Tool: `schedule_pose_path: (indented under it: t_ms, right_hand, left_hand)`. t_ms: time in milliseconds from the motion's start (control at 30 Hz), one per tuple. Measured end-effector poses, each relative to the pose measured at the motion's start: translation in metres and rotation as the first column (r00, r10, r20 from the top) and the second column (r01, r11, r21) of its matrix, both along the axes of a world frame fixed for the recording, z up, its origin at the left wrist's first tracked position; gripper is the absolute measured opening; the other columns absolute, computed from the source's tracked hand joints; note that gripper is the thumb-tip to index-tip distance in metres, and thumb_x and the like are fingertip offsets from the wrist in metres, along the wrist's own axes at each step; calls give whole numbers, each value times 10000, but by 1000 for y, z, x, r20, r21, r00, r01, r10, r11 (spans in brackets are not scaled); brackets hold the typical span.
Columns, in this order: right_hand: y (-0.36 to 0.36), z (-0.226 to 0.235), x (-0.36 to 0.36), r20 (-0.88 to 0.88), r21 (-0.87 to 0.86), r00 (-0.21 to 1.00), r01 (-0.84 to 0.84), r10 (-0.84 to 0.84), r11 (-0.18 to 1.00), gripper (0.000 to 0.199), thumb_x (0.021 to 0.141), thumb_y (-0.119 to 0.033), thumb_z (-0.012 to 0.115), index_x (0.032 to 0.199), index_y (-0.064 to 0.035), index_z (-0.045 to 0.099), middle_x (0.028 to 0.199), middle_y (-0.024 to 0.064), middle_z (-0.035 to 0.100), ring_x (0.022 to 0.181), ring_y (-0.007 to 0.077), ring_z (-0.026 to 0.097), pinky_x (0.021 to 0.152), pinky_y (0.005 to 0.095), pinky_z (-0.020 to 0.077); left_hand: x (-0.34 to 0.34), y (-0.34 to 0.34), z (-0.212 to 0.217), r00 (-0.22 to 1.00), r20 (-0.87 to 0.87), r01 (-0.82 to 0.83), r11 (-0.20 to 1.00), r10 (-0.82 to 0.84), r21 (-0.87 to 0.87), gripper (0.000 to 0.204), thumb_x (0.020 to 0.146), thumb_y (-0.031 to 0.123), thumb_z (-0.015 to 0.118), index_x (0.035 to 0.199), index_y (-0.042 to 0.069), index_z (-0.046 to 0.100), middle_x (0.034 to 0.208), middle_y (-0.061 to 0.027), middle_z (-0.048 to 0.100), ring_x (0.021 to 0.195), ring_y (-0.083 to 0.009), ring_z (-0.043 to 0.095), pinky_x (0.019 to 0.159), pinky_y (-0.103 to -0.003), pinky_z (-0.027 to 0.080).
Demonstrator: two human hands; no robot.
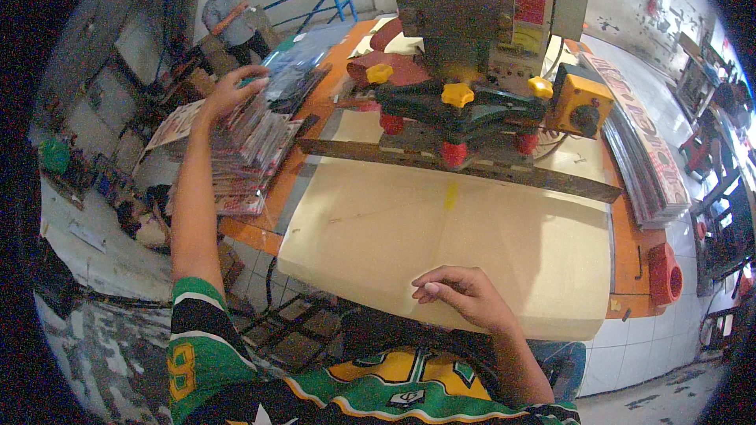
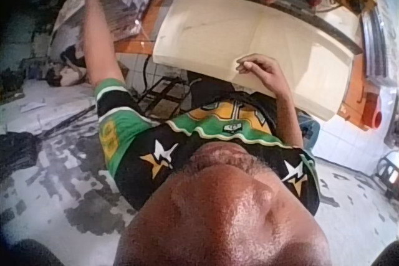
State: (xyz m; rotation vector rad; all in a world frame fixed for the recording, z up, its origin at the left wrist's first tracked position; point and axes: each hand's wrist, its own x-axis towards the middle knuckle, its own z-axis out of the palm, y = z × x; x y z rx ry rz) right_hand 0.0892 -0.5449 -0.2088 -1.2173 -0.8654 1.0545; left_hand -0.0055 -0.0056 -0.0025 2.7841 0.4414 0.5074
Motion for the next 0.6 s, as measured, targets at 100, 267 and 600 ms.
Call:
schedule_pose_path:
  t_ms: [100, 267, 600]
  right_hand:
    - [0, 1, -1, -9, 3, 1000, 0, 0, 1000, 249, 1018, -151, 593, 1147, 44, 681, 993, 116, 733, 935, 176, 699, 864, 313, 556]
    - [0, -3, 0, -19, 21, 1000, -4, 4, 1000, 252, 1016, -149, 596, 1152, 47, 676, 992, 117, 731, 943, 175, 696, 862, 309, 555]
    - [-1, -1, 0, -9, 25, 1000, -18, 18, 1000, 248, 1019, -144, 591, 1152, 49, 670, 1004, 117, 729, 949, 179, 694, 865, 313, 557]
  left_hand:
    - [-2, 0, 0, 1000, 11, -3, 1000, 3, -1, 495, 926, 429, 669, 1248, 53, 673, 1273, -119, 665, 1217, -238, 593, 1080, -372, 411]
    - [-5, 1, 0, 998, 65, -1, 999, -2, 46, 554, 896, 490, 696, 1254, 67, 677, 1254, -141, 674, 1190, -259, 617, 1032, -392, 456]
    - [-21, -24, 4, 974, 225, -21, 995, -2, 101, 558, 910, 514, 672, 1258, 79, 674, 1271, -145, 666, 1206, -296, 615, 1022, -414, 462]
